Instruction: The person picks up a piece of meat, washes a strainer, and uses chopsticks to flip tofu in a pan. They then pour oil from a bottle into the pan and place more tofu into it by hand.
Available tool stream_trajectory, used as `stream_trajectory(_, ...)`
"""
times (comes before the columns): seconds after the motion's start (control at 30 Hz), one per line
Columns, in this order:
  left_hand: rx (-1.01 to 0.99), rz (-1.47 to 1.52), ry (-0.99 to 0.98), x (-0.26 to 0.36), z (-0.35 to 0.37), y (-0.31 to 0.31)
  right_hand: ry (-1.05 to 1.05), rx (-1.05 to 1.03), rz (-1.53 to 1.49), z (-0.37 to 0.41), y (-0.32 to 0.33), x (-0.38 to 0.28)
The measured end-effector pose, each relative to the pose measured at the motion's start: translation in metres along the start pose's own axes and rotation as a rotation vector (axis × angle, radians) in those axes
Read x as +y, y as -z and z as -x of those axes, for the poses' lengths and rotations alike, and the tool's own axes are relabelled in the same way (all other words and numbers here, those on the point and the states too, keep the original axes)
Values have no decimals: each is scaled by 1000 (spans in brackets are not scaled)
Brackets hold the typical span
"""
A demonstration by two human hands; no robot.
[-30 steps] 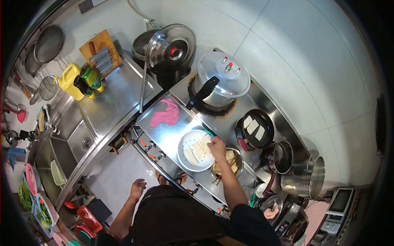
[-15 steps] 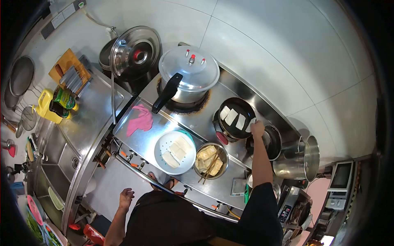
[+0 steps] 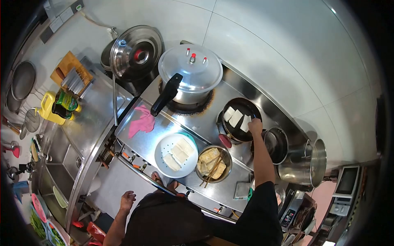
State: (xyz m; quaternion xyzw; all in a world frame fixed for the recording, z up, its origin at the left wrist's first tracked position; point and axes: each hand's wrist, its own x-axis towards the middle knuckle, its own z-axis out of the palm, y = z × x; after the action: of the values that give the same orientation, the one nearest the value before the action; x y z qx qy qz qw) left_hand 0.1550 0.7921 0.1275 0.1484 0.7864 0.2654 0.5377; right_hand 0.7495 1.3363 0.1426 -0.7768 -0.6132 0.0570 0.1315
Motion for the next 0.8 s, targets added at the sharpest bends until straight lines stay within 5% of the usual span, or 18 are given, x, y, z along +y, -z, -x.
stream_trajectory(0.17, -2, -10, -30, 10, -6, 0, -217, 10, -59, 3, 24, -1)
stream_trajectory(0.57, 7, -4, -18, 4, 4, 0, -291, 13, 150, 20, 46, -16)
stream_trajectory(0.8, -5, 19, -27, -5, 0, -1, 217, -192, 447, 31, 54, 7)
